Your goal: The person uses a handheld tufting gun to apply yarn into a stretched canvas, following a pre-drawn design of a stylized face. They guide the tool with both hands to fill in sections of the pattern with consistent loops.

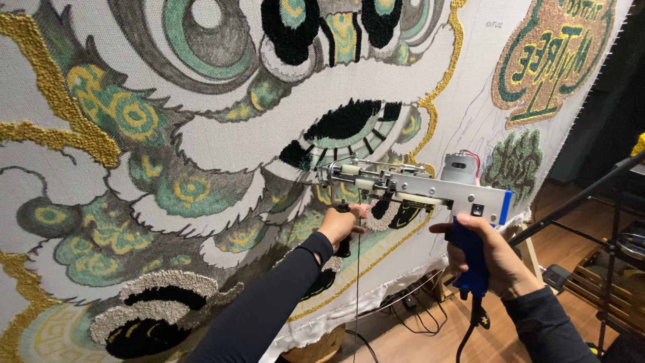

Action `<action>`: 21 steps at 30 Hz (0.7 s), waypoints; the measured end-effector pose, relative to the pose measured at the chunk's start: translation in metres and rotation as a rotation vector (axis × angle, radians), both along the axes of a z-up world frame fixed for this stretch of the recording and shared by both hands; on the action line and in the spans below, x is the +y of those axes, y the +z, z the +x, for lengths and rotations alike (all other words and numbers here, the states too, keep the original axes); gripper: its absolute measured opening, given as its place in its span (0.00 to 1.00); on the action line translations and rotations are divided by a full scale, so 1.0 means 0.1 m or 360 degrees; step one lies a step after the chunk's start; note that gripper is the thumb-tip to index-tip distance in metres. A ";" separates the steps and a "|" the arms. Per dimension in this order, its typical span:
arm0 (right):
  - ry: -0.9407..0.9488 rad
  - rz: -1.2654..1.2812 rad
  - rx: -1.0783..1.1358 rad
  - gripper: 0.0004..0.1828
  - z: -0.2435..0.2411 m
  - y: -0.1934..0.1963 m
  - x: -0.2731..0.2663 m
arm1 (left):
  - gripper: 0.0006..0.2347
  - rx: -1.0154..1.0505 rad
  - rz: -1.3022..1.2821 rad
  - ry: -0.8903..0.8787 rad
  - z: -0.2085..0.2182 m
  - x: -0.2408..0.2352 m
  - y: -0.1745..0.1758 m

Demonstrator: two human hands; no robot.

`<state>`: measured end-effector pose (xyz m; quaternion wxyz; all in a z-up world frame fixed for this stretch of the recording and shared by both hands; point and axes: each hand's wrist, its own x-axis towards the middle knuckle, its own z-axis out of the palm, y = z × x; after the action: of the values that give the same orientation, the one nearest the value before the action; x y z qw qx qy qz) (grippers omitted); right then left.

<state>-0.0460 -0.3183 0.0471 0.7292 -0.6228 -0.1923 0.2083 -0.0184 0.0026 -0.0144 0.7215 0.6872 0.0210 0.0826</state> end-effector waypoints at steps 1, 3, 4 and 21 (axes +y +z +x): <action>-0.0011 -0.0033 -0.0015 0.33 0.02 -0.02 0.02 | 0.13 0.0055 0.0002 0.0023 0.01 0.02 -0.03; 0.0000 -0.0004 0.0018 0.31 0.04 -0.05 0.04 | 0.13 0.0103 0.0031 0.0032 0.04 0.06 -0.08; 0.0006 0.0011 0.0034 0.30 0.04 -0.06 0.05 | 0.14 0.0095 0.0058 0.0018 0.05 0.09 -0.10; -0.0010 -0.0006 0.0189 0.32 -0.11 0.07 0.26 | 0.12 0.0109 0.0079 0.0100 0.07 0.23 -0.13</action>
<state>-0.0572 -0.2924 0.0537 0.7388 -0.6113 -0.1463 0.2431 -0.0109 0.0251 -0.0278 0.7002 0.7062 0.0650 0.0821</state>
